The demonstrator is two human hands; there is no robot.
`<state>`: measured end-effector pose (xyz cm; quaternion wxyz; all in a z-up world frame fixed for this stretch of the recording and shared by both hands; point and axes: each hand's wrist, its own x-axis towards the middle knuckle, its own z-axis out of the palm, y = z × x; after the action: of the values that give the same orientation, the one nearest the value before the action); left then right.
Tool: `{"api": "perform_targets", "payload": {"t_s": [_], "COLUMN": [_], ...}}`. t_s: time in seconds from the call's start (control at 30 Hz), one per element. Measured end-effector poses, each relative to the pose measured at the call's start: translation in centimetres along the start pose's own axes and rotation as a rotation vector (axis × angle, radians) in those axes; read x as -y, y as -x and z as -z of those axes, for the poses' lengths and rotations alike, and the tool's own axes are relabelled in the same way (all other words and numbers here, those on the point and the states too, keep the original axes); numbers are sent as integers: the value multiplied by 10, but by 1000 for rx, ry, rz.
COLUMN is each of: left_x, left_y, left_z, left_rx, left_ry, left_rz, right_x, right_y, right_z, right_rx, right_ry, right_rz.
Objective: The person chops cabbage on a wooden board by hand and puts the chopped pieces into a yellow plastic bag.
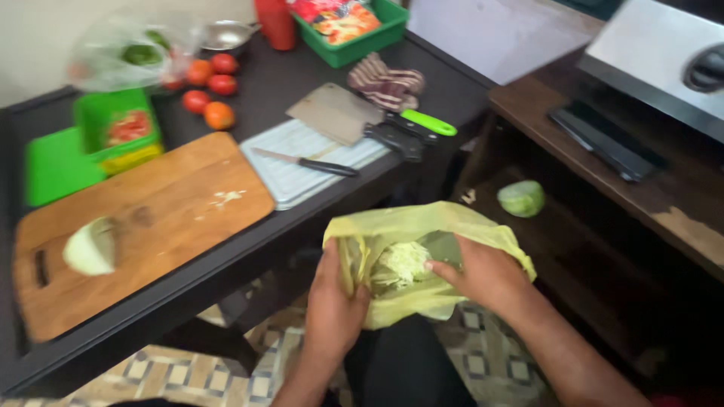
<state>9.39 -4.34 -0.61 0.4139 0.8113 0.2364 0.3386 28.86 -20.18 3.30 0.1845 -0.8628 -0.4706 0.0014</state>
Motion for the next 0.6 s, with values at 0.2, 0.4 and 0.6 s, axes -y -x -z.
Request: {"api": "perform_targets", "payload": {"t_s": [0.2,0.4,0.6], "left_x": [-31,-37,-60], "left_y": [-41,-53,-59], "left_z": [-97,-234,-290], "left_rx": [280,575,971], "left_ry": [-23,113,142], "left_rz": [-16,-140,-197], "right_x": [-91,-226,-350], "right_y": [39,86,127], "right_z": [18,3,-31], "right_rx": [106,142,104], "right_ry": [-4,99,20], "right_rz": [-230,-581,-646]}}
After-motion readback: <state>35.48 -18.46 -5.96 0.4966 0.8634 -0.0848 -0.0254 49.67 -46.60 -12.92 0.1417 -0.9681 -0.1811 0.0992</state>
